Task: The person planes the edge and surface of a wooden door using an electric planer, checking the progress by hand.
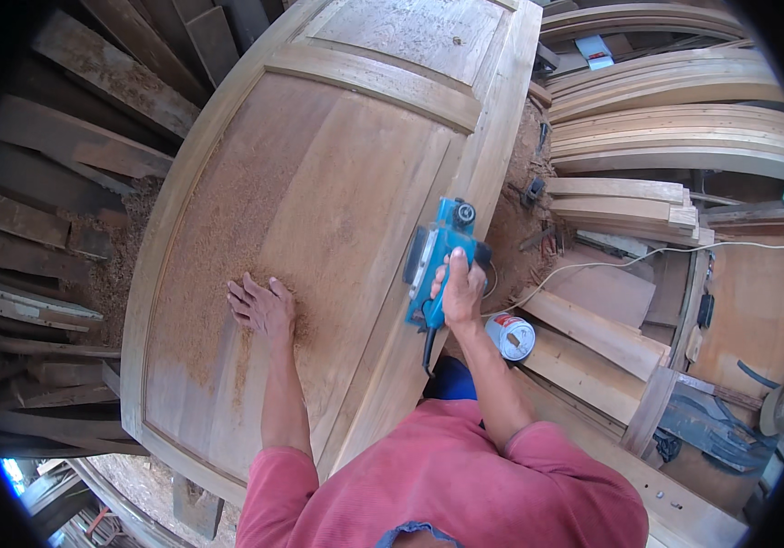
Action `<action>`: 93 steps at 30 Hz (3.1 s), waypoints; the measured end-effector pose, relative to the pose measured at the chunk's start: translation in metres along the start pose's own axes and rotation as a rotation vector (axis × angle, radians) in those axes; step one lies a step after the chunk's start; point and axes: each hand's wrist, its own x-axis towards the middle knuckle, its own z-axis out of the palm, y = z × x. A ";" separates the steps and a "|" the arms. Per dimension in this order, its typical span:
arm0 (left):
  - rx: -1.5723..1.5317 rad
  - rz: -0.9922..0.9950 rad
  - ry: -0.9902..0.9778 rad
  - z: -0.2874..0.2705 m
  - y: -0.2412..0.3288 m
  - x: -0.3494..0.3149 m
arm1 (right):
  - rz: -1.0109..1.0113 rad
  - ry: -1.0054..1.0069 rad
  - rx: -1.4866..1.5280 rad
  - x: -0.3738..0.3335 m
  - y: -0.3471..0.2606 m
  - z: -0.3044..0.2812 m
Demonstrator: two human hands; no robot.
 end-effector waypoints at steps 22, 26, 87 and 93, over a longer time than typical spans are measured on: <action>-0.014 0.004 0.032 -0.002 0.008 0.001 | -0.070 0.127 0.013 0.239 -0.085 0.000; 0.000 0.002 0.040 0.001 0.006 0.001 | -0.084 0.127 0.020 0.276 -0.096 -0.001; 0.010 -0.009 0.001 -0.005 0.009 0.001 | 0.002 -0.035 0.046 0.273 -0.087 -0.044; -0.006 -0.029 -0.017 -0.007 0.014 0.000 | 0.040 -0.055 -0.029 0.070 -0.023 -0.069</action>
